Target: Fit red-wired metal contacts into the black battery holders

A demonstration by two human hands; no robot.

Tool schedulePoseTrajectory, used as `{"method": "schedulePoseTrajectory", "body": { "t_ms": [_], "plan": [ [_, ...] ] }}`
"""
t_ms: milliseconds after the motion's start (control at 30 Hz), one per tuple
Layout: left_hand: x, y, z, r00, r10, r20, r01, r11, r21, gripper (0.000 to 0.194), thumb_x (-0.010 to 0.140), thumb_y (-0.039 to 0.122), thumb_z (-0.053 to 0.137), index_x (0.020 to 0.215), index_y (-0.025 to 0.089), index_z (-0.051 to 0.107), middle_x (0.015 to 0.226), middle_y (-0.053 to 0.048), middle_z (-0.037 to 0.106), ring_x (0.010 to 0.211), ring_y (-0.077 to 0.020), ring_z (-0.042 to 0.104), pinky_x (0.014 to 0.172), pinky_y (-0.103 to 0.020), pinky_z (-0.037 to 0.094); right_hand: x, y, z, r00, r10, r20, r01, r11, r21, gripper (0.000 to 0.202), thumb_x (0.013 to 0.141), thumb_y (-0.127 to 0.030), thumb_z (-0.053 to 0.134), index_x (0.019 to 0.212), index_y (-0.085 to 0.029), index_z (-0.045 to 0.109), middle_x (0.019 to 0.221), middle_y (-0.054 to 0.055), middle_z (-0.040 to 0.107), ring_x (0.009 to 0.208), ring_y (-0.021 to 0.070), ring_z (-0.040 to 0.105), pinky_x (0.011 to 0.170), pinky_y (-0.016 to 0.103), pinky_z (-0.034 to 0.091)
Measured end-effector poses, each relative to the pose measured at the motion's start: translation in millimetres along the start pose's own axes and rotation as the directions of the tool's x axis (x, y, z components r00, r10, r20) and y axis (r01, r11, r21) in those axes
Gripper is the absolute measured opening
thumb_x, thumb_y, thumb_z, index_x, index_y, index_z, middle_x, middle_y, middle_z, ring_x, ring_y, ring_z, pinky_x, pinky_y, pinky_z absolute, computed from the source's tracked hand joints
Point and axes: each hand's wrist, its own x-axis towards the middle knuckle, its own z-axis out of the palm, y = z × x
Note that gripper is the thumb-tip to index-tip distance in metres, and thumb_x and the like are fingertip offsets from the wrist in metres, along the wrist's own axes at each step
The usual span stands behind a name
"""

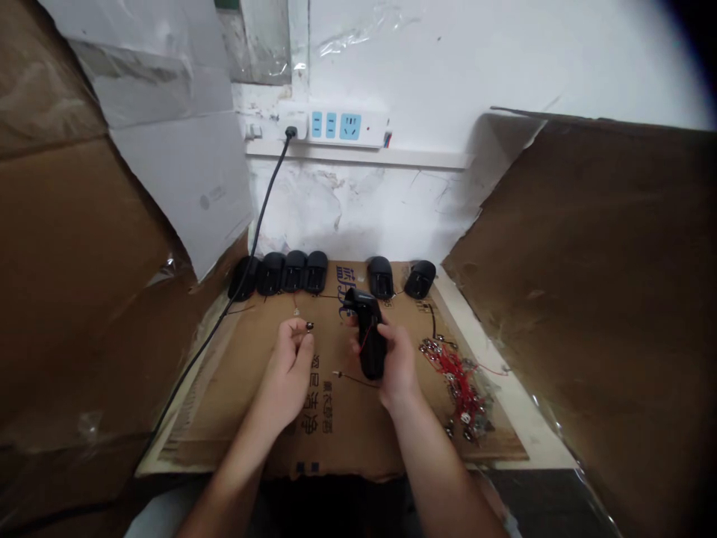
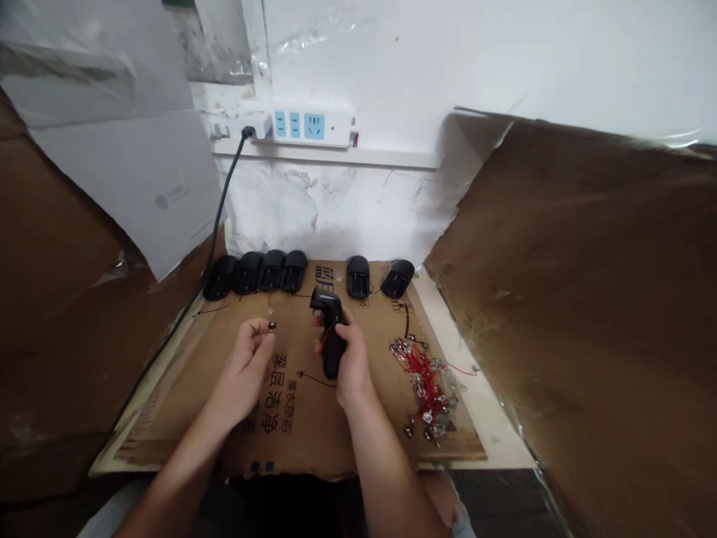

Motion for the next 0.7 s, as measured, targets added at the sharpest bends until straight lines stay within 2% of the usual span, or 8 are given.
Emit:
{"method": "schedulePoseTrajectory", "body": {
  "t_ms": [100, 200, 333, 400, 500, 600, 633, 700],
  "plan": [
    [-1.0, 6.9, 10.6, 0.981, -0.12, 0.15, 0.154, 0.957, -0.246, 0.037, 0.102, 0.043, 0.066, 0.123, 0.027, 0.04, 0.08, 0.006, 0.07, 0.05, -0.0112, 0.058, 0.054, -0.024, 0.048, -4.5, 0.6, 8.7, 0.987, 0.129, 0.095, -0.156, 0.917, 0.368, 0.05, 0.078, -0.052, 0.055, 0.107, -0.016, 0.076, 0.107, 0.012, 0.079, 0.067, 0.0205, 0.062, 0.056, 0.032, 0.048],
    [0.0, 15.9, 17.5, 0.977, -0.124, 0.173, 0.183, 0.903, -0.388, 0.045, 0.096, 0.039, 0.074, 0.117, 0.029, 0.036, 0.086, 0.003, 0.077, 0.059, -0.0164, 0.071, 0.06, -0.028, 0.057, -8.0, 4.7, 15.4, 0.971, 0.214, 0.103, -0.237, 0.841, 0.487, 0.043, 0.08, -0.049, 0.054, 0.099, -0.017, 0.077, 0.099, 0.011, 0.078, 0.07, 0.022, 0.062, 0.055, 0.032, 0.05],
    [3.0, 20.2, 22.0, 0.99, -0.134, 0.03, 0.134, 0.89, -0.436, 0.023, 0.094, 0.035, 0.071, 0.105, 0.022, 0.056, 0.082, -0.002, 0.078, 0.057, -0.0161, 0.07, 0.053, -0.026, 0.053, -10.3, 12.6, 17.4, 0.957, 0.246, 0.157, -0.292, 0.803, 0.52, 0.042, 0.083, -0.05, 0.052, 0.098, -0.019, 0.076, 0.097, 0.01, 0.077, 0.064, 0.0213, 0.057, 0.053, 0.034, 0.05],
    [4.8, 21.1, 22.3, 0.993, -0.12, -0.002, 0.103, 0.864, -0.492, 0.018, 0.09, 0.032, 0.066, 0.102, 0.018, 0.066, 0.092, -0.008, 0.082, 0.056, -0.0166, 0.07, 0.056, -0.03, 0.055, -10.0, 14.0, 15.9, 0.961, 0.23, 0.156, -0.278, 0.82, 0.501, 0.039, 0.082, -0.05, 0.054, 0.094, -0.019, 0.075, 0.092, 0.009, 0.076, 0.061, 0.0204, 0.055, 0.055, 0.034, 0.05],
    [7.4, 23.2, 20.4, 0.997, -0.027, 0.068, 0.062, 0.801, -0.596, 0.042, 0.08, 0.027, 0.062, 0.119, 0.015, 0.074, 0.129, -0.017, 0.08, 0.077, -0.0256, 0.08, 0.074, -0.041, 0.062, -8.7, 10.2, 11.5, 0.971, 0.191, 0.147, -0.238, 0.855, 0.46, 0.035, 0.081, -0.049, 0.057, 0.091, -0.02, 0.074, 0.093, 0.01, 0.077, 0.059, 0.0194, 0.054, 0.059, 0.035, 0.05],
    [9.0, 24.0, 18.4, 0.996, -0.041, 0.081, 0.081, 0.799, -0.596, 0.055, 0.082, 0.021, 0.071, 0.137, 0.021, 0.071, 0.153, -0.017, 0.069, 0.094, -0.0265, 0.081, 0.074, -0.034, 0.059, -8.2, 2.6, 8.1, 0.972, 0.155, 0.175, -0.22, 0.863, 0.456, 0.035, 0.081, -0.049, 0.057, 0.093, -0.021, 0.075, 0.101, 0.01, 0.079, 0.057, 0.0174, 0.05, 0.062, 0.036, 0.051],
    [9.3, 23.3, 18.1, 0.995, -0.076, 0.07, 0.102, 0.805, -0.585, 0.051, 0.086, 0.023, 0.076, 0.137, 0.022, 0.072, 0.149, -0.017, 0.072, 0.092, -0.0239, 0.081, 0.071, -0.031, 0.057, -8.5, 0.4, 8.0, 0.97, 0.15, 0.189, -0.222, 0.863, 0.453, 0.037, 0.082, -0.049, 0.056, 0.093, -0.02, 0.076, 0.099, 0.01, 0.078, 0.057, 0.0171, 0.05, 0.062, 0.036, 0.051],
    [9.1, 20.8, 18.2, 0.988, -0.141, 0.066, 0.153, 0.802, -0.578, 0.041, 0.092, 0.035, 0.081, 0.129, 0.019, 0.077, 0.117, -0.013, 0.082, 0.076, -0.0169, 0.075, 0.065, -0.026, 0.053, -10.1, -2.4, 9.7, 0.964, 0.145, 0.225, -0.233, 0.87, 0.435, 0.042, 0.084, -0.051, 0.053, 0.093, -0.019, 0.079, 0.088, 0.009, 0.076, 0.057, 0.0185, 0.049, 0.061, 0.037, 0.051]
  ]
}}
